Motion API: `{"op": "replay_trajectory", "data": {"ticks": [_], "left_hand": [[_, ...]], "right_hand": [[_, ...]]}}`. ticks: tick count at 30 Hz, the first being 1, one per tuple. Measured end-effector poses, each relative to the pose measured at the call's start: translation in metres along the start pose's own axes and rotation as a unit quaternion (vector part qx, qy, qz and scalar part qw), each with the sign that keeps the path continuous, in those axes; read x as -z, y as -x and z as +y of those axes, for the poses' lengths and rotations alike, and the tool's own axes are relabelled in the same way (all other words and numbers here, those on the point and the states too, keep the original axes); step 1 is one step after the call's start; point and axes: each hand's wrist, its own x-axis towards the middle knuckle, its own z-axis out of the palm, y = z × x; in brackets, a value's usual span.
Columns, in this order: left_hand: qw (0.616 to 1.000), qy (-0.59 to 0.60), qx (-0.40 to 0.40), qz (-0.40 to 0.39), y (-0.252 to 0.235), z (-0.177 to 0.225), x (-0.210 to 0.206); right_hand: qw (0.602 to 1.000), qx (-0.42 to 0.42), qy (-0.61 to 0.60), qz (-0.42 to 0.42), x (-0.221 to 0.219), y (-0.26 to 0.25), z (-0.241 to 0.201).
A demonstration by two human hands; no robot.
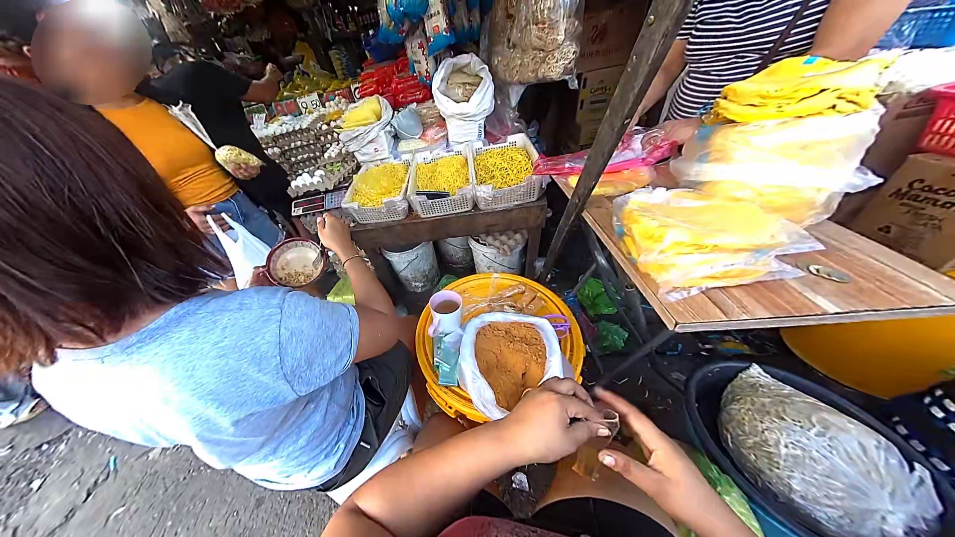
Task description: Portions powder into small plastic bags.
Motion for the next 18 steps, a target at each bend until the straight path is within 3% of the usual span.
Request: {"op": "replay_trajectory", "data": {"ticks": [4,18], "left_hand": [[0.999,-0.022,-0.015,-0.019,-0.007,0.003,0.004],[1.000,-0.012,-0.019,-0.014,-0.033,0.008,0.010]], "right_hand": [[0.994,-0.077,0.056,-0.051,-0.001,0.009,0.004],[0.985,-0.170,-0.015,-0.007,-0.033,0.021,0.033]]}}
